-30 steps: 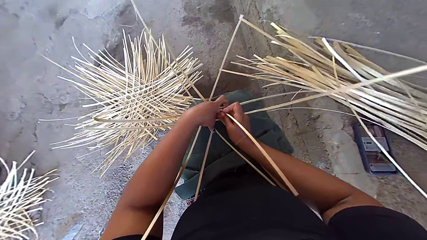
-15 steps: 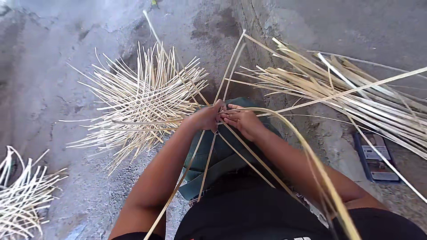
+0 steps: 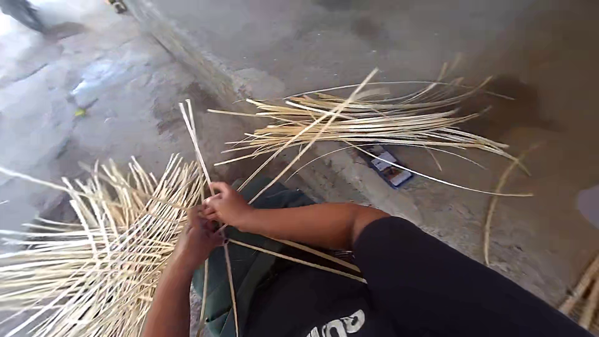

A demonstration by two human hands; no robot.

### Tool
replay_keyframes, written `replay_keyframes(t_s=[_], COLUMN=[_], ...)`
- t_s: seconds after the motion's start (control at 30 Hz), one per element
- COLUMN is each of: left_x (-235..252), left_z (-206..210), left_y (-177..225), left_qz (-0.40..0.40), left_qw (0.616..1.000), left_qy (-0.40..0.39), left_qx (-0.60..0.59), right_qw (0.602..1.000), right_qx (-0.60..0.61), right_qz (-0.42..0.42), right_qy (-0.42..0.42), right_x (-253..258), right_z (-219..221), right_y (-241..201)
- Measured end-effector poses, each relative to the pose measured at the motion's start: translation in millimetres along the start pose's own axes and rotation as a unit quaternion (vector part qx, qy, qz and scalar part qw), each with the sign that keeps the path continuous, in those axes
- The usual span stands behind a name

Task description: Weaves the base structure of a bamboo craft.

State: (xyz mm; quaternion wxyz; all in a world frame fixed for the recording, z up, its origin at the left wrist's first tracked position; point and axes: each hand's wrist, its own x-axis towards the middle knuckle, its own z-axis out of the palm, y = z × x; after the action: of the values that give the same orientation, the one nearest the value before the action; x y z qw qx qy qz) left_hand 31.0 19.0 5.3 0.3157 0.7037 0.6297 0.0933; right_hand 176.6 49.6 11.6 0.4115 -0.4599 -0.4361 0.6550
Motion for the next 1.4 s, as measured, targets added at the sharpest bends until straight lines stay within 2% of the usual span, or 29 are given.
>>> replay_keyframes(t_s=[0.03,0.1,0.13,0.2,0.27,0.33,0.4,0.53,0.6,0.7,0.77,0.9,1.0,1.1,1.2,1.27,1.4], left_x=[-3.6,-9.4,-10.2,-12.5,-13.9,-13.7,-10.6,3.2,10.3,11.6,8.5,-0.1,-3.5,-7.7,-19.0,-28.2,-41.7], left_z=[0.9,3.2,4.3,6.7,9.7,12.0,10.1,-5.2,-11.7,-11.8,-6.0,-0.2,-1.1,-2.5,-1.7,0.3,5.2], left_y=[3.4,3.4,-1.0,-12.4,-23.4,-31.4,-33.1,-22.1,-15.6,-12.0,-21.3,-22.3,-21.0,-15.4,-4.4,-4.6,-17.2], left_qz=[-0.02,-0.042,-0.041,-0.033,-0.025,-0.024,-0.041,-0.07,-0.076,-0.081,-0.057,-0.054,-0.054,-0.034,-0.048,-0.061,-0.048], left_qw=[1.0,0.998,0.998,0.996,0.991,0.983,0.98,0.995,0.995,0.994,0.993,0.987,0.989,0.994,0.997,0.992,0.99], left_qy=[0.014,0.035,0.047,0.063,0.076,0.081,0.074,-0.004,-0.044,-0.045,-0.023,0.014,0.019,0.023,0.061,0.111,0.134], left_qx=[0.018,0.017,0.003,-0.046,-0.11,-0.161,-0.182,-0.077,-0.035,-0.055,-0.102,-0.154,-0.14,-0.104,-0.027,-0.004,-0.018], right_qw=[0.987,0.903,0.859,0.801,0.769,0.769,0.798,0.877,0.897,0.909,0.912,0.902,0.902,0.921,0.932,0.92,0.809], right_qx=[-0.147,-0.397,-0.474,-0.548,-0.575,-0.553,-0.494,-0.36,-0.328,-0.304,-0.304,-0.368,-0.371,-0.337,-0.288,-0.308,-0.475], right_qz=[-0.042,-0.099,-0.105,-0.098,-0.089,-0.091,-0.116,-0.16,-0.166,-0.155,-0.135,-0.103,-0.135,-0.138,-0.164,-0.165,-0.245], right_qy=[-0.044,-0.13,-0.166,-0.22,-0.265,-0.307,-0.324,-0.276,-0.247,-0.24,-0.241,-0.199,-0.174,-0.141,-0.148,-0.177,-0.244], right_x=[5.9,18.9,24.6,32.6,43.6,55.0,63.2,61.7,60.3,67.6,72.0,72.7,74.3,65.1,62.6,56.0,38.8], right_z=[0.6,1.8,3.6,7.8,9.2,3.4,-7.7,-30.5,-36.3,-39.5,-39.0,-27.0,-19.6,-22.0,-30.5,-39.4,-50.0], right_y=[1.3,1.2,-1.9,-13.4,-24.5,-30.3,-22.4,8.6,19.8,24.7,23.9,16.9,19.5,16.9,19.8,10.9,1.3])
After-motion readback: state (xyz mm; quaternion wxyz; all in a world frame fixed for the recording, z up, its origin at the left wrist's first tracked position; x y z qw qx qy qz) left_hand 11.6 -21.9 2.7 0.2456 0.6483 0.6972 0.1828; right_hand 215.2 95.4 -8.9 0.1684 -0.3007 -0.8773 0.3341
